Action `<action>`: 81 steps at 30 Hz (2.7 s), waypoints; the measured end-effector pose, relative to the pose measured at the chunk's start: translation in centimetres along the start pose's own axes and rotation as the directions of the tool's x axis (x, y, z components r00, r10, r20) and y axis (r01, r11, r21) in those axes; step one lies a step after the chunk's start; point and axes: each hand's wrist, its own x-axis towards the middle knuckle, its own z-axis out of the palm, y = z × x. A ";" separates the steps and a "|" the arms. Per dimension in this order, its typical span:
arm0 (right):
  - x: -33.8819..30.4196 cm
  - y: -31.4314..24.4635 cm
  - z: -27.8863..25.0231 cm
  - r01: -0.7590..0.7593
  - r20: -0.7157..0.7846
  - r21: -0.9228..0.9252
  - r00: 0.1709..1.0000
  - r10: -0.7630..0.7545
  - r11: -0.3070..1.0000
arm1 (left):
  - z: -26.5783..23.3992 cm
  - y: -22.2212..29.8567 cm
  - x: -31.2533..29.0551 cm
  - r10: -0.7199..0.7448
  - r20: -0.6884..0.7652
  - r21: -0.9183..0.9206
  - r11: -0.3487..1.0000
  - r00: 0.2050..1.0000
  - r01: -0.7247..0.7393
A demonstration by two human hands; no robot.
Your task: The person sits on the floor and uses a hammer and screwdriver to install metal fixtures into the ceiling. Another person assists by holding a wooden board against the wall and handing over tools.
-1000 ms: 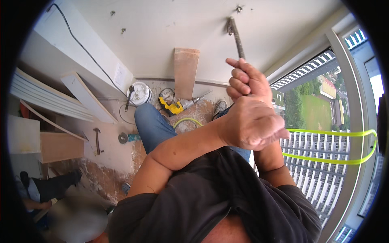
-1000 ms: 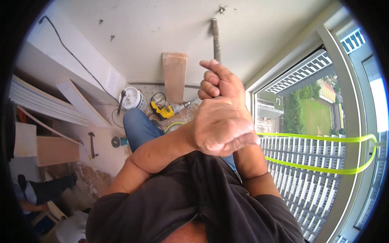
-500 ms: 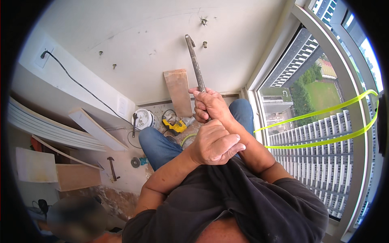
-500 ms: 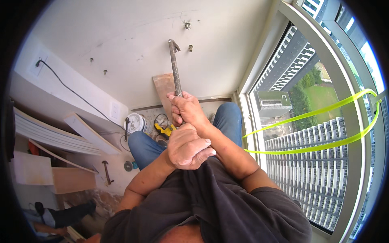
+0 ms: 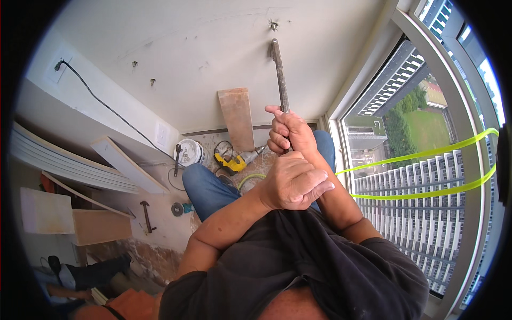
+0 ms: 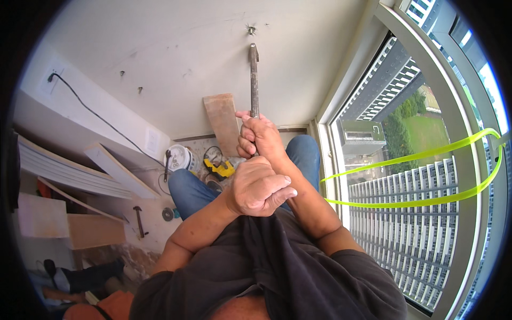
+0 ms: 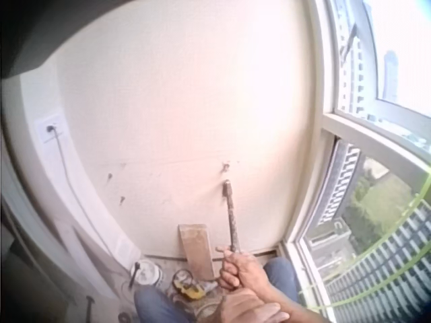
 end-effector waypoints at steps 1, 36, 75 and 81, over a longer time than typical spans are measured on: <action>-0.1 -0.1 0.0 -0.002 -0.004 0.005 1.000 0.002 1.000 | 0.0 0.0 0.0 -0.003 -0.005 -0.004 1.000 1.000 0.003; 6.6 1.3 2.5 0.932 0.957 -0.173 0.083 -0.277 -0.318 | -6.0 0.8 -1.7 -0.236 -0.267 -0.146 0.968 0.934 0.203; 7.1 2.1 4.7 0.938 0.947 -0.189 0.095 -0.308 -0.292 | -9.1 0.4 0.8 -0.244 -0.253 -0.142 0.967 0.936 0.213; 7.8 3.0 4.5 0.915 0.938 -0.208 0.087 -0.335 -0.345 | -8.5 0.3 -0.4 -0.241 -0.338 -0.063 0.970 0.910 0.234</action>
